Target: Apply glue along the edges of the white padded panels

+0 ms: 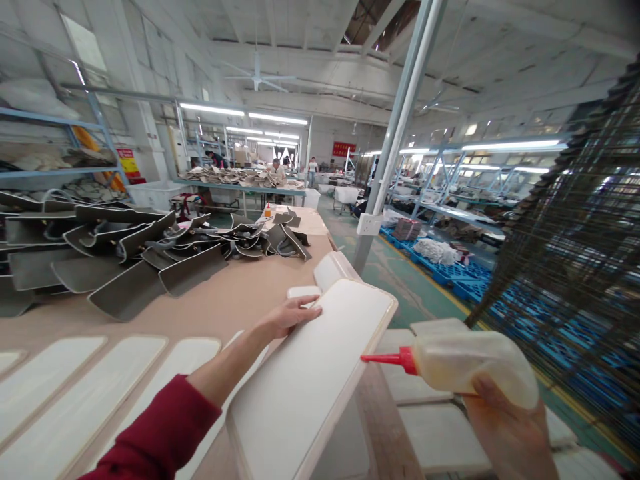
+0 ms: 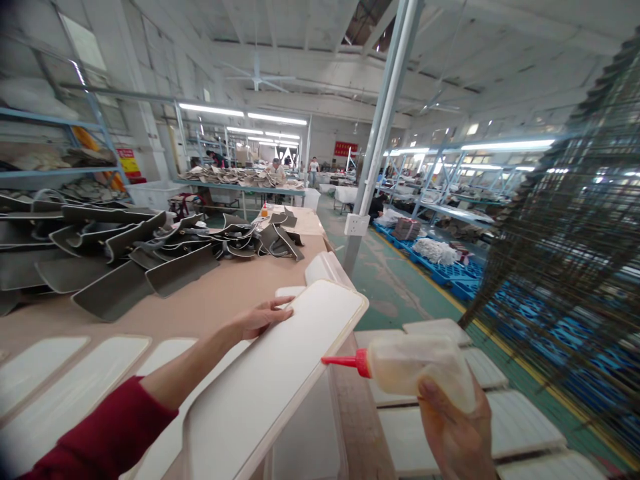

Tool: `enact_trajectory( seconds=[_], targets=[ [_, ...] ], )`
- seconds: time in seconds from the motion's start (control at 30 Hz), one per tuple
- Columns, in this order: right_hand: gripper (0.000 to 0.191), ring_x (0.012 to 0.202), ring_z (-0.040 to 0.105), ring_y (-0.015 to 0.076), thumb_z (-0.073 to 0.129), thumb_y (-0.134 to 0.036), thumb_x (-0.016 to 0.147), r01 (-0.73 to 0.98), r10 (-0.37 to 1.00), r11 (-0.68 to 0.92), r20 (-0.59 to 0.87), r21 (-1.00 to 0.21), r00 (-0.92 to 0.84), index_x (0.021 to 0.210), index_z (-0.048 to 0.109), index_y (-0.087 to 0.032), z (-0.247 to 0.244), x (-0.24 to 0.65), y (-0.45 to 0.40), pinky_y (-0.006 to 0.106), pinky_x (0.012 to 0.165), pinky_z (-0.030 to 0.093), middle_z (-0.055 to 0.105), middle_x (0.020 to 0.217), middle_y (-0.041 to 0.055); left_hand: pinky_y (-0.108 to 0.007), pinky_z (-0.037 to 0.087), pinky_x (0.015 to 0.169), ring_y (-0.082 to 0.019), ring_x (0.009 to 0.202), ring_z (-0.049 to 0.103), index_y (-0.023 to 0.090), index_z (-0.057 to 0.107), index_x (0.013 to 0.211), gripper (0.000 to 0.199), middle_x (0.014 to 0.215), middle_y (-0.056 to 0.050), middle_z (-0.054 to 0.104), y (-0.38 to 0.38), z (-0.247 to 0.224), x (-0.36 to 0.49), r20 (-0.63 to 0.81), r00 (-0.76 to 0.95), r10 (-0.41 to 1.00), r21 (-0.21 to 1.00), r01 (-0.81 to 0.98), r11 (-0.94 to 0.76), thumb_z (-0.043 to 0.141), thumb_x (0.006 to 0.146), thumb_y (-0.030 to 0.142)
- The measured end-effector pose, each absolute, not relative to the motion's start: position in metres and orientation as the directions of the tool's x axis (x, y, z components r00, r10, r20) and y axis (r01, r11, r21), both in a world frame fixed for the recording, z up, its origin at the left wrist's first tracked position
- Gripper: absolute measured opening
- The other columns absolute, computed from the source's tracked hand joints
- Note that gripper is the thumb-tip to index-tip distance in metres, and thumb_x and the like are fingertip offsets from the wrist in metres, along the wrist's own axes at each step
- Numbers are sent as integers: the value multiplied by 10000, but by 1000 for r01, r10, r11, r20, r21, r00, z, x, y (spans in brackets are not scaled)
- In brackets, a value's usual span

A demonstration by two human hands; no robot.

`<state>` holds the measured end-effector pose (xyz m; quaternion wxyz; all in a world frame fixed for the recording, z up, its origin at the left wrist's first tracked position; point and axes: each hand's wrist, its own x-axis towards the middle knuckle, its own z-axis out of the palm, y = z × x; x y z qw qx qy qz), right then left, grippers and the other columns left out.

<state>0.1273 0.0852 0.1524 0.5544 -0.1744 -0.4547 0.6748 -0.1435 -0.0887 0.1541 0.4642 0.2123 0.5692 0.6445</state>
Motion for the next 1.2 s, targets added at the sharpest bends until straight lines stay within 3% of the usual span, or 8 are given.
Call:
enact_trajectory(
  seconds=[0.27,0.6,0.83,0.97,1.1,1.2],
  targets=[
    [560,724,640,153,878,-227,461,-571,914,35,258,-820,-314,979,665,-242,154,131,75,214,719,544,695,836,-9,-284,561,684,-204,779,689,169,480,1331,938,928,-86,735,-80,156,-145,-230,-480,846,943,-324,73,876,504,369],
    [461,626,627,133,896,-264,383,-541,927,-33,176,-841,-330,792,684,-234,158,137,64,185,665,545,672,696,-22,-289,555,678,-191,738,679,175,593,1206,871,902,-72,735,-70,159,-149,-195,-454,869,953,-296,59,899,419,389],
    [432,712,637,149,861,-238,511,-531,897,-46,199,-846,-395,908,691,-221,144,145,70,176,681,543,687,728,-5,-279,562,667,-180,745,682,204,615,1159,787,944,-67,730,-64,159,-153,-232,-432,872,943,-321,91,899,441,354],
    [576,692,633,126,881,-263,470,-505,907,-85,143,-859,-396,1004,667,-245,149,148,58,149,688,536,688,769,-40,-284,564,700,-183,785,685,211,617,1150,752,973,-60,726,-63,158,-155,-241,-426,872,939,-330,99,894,463,340],
    [663,663,620,88,902,-286,441,-459,925,-116,72,-881,-373,1053,647,-285,149,152,50,95,655,516,682,768,-82,-293,567,691,-179,767,681,209,597,1179,832,937,-47,729,-60,158,-157,-279,-441,853,928,-353,121,908,418,336],
    [626,698,636,99,864,-269,531,-448,893,-80,135,-891,-428,1109,625,-289,140,156,53,112,679,521,692,805,-64,-302,570,687,-183,760,679,212,571,1220,901,927,-44,731,-56,159,-157,-299,-457,838,925,-355,137,914,396,335]
  ],
)
